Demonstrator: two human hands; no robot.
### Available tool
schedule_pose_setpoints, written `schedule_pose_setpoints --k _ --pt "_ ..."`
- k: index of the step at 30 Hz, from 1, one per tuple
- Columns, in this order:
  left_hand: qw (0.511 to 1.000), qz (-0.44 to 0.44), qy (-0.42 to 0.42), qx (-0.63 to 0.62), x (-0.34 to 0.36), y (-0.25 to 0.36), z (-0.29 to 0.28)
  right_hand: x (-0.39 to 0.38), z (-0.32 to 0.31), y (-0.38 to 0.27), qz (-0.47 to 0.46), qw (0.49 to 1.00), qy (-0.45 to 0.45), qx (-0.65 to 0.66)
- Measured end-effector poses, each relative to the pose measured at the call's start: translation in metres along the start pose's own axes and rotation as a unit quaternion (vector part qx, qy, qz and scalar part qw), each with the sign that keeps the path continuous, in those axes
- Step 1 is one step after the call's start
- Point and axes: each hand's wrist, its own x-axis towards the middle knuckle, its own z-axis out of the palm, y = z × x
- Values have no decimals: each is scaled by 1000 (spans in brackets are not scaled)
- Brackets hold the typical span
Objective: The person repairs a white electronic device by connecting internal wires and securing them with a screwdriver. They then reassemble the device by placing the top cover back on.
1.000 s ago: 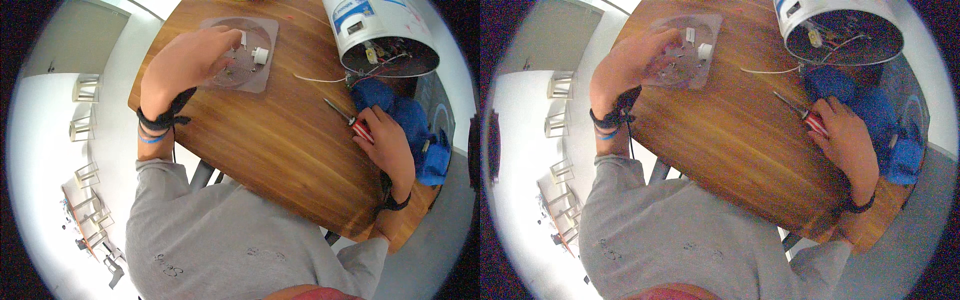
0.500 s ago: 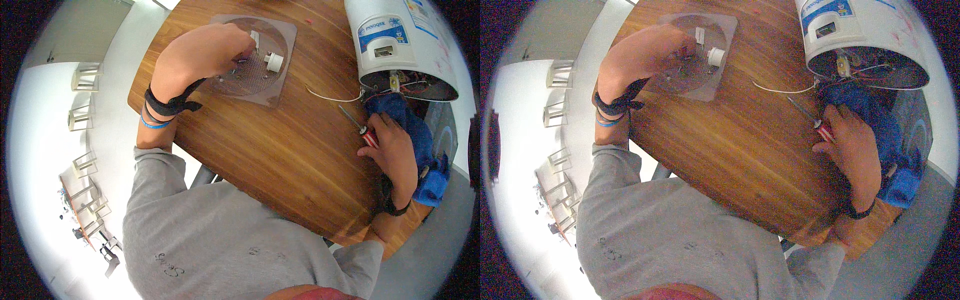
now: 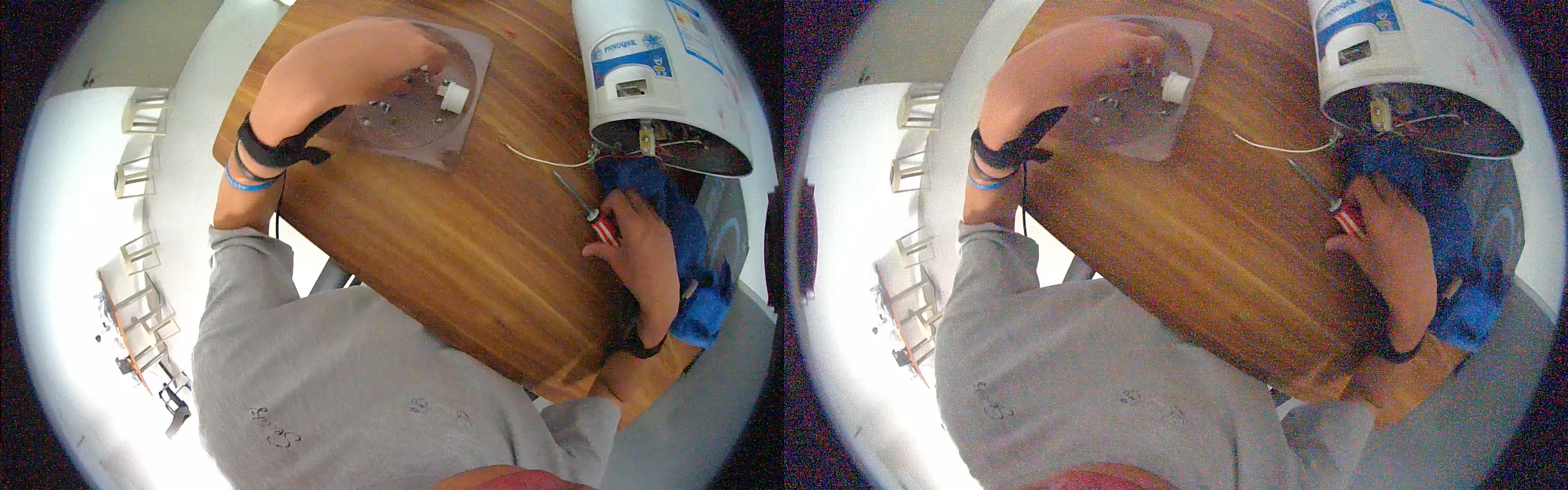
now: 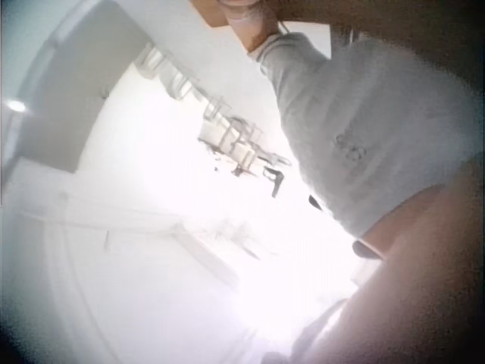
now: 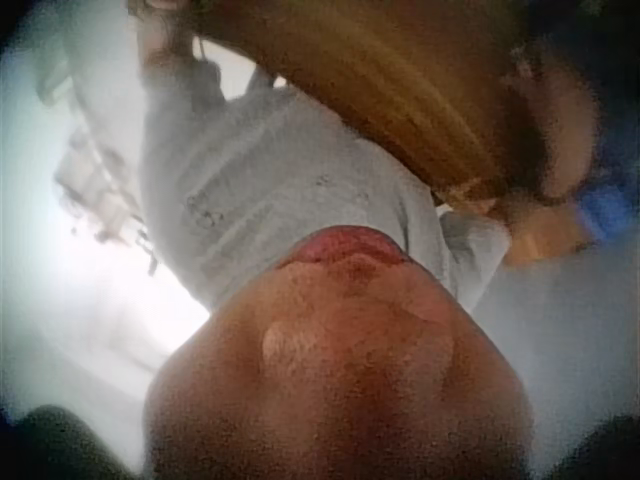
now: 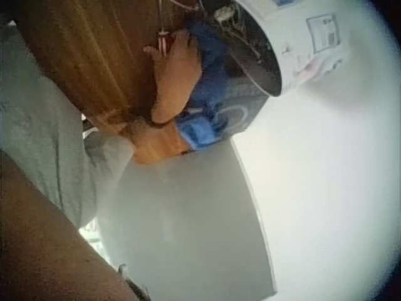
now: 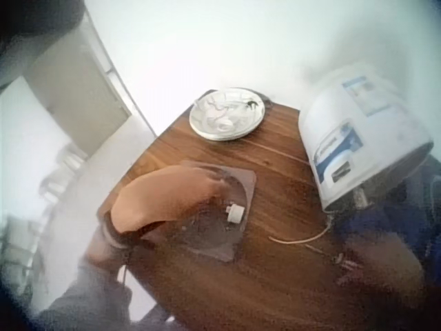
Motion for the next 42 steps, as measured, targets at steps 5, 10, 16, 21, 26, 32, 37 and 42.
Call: schedule_pose_setpoints --k 5,10,16,21,26,32,37,42 --pt "1000 -9 9 -29 6 13 -8 -6 3 0 10 1000 5 2" --pt "997 -28 -32 -71 11 38 -36 -8 5 1 5 1000 12 -5" --pt "995 -71 -62 14 28 44 -29 -9 3 -4 -2 999 32 -2" --pt "998 5 45 -37 23 23 8 -9 4 -3 -5 1000 21 2" --pt "992 54 64 99 29 22 9 -12 5 -2 -2 1000 20 5" --pt "993 41 48 102 33 25 7 -12 4 -1 -12 1000 23 0" --pt "996 -4 7 87 31 27 -6 -14 3 0 -15 999 30 -1" --pt "999 -37 12 -6 21 34 -28 -16 2 2 -15 999 38 9"
